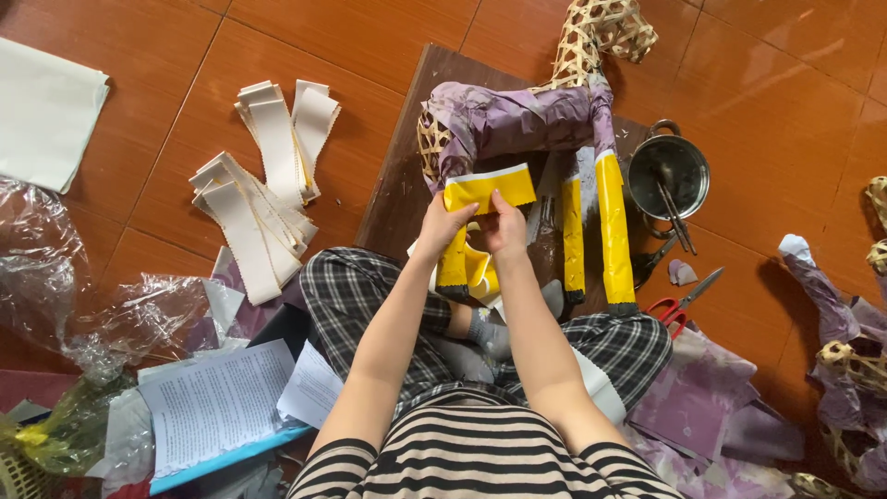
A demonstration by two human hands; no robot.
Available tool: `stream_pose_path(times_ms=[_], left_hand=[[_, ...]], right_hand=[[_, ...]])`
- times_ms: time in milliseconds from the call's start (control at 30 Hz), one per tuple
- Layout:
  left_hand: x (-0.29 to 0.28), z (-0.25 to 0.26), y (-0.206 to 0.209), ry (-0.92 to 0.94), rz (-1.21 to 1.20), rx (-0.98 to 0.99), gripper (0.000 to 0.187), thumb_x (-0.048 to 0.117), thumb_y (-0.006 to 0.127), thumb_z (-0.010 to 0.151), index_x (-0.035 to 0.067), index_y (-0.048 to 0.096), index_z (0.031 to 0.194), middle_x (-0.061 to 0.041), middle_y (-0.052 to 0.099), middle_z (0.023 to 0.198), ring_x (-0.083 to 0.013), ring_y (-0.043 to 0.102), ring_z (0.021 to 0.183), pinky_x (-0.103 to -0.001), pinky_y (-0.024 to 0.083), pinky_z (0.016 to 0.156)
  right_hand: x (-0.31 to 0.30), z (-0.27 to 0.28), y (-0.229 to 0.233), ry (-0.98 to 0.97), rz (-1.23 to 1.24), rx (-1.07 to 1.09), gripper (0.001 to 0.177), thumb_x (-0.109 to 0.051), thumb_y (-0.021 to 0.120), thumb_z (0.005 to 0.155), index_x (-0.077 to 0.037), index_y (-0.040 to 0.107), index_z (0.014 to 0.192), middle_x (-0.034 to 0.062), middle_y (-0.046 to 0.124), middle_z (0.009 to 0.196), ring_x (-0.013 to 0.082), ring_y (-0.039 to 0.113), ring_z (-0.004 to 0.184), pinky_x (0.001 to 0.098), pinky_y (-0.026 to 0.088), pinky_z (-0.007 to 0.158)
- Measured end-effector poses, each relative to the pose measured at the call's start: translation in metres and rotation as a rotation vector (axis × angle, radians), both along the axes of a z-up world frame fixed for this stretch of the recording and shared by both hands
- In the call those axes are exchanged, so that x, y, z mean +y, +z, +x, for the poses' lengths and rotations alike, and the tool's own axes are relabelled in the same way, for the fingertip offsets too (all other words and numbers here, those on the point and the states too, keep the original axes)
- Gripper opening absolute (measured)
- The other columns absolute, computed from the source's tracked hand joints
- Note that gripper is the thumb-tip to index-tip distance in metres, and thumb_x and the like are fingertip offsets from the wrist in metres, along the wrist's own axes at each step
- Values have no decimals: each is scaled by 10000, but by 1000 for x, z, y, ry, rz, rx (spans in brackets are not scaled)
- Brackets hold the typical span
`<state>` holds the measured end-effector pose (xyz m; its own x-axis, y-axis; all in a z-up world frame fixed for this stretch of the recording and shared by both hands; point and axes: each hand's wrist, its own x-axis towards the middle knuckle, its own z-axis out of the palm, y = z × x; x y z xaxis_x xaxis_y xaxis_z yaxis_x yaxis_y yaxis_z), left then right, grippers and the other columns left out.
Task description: Applying paper strips to a giraffe-shaped frame using paste and scissors to create a paper craft figure.
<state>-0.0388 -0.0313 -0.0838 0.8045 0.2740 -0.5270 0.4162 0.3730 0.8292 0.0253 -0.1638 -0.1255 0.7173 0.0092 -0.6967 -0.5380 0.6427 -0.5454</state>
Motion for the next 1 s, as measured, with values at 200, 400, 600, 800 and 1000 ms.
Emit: stream_pose_path(times_ms=[200, 400, 600, 800, 1000], left_hand=[[0, 0, 12, -39, 212, 166, 803, 351, 979, 820, 65, 601, 1469, -245, 751, 1197, -380, 822, 825, -418, 704, 602], [-19, -19, 93, -219, 496, 231, 666, 263, 616, 1043, 116, 329, 1626, -382, 711, 1306, -556, 688, 1261, -657, 537, 1107], [-15, -33, 88, -237, 528, 45, 1212, 93, 800, 879, 105, -51, 1741, -451, 506, 1520, -668, 556, 1358, -744, 466, 1166], [-32, -61, 11, -69, 169, 216, 1143, 278, 1004, 765, 89, 337, 1674, -301, 688, 1325, -404, 792, 1071, -416, 722, 751], [-23, -52, 7, -37, 83, -1, 954, 235, 948, 877, -81, 391, 1584, -362, 664, 1263, -462, 775, 1046, -480, 710, 742]], right_hand=[[-12, -26, 95, 161, -859, -420, 606, -100, 636, 1121, -85, 371, 1665, 238, 456, 1646, 365, 435, 1562, 555, 406, 1286], [54, -33, 146, 987, -1088, -661, 652, -305, 406, 1167, 192, 356, 1585, 450, 433, 1590, 565, 430, 1512, 610, 319, 1308], [74, 18, 108, 1113, -1141, -336, 1004, -863, 721, 812, 50, 783, 1226, 267, 756, 1287, 414, 661, 1333, 560, 518, 1112], [69, 42, 38, 889, -734, -240, 687, -613, 922, 824, 17, 810, 1074, 183, 766, 963, 313, 798, 989, 460, 645, 810], [76, 29, 70, 711, -350, -67, 513, -396, 989, 826, -13, 753, 1073, 127, 731, 881, 304, 778, 842, 461, 658, 760]])
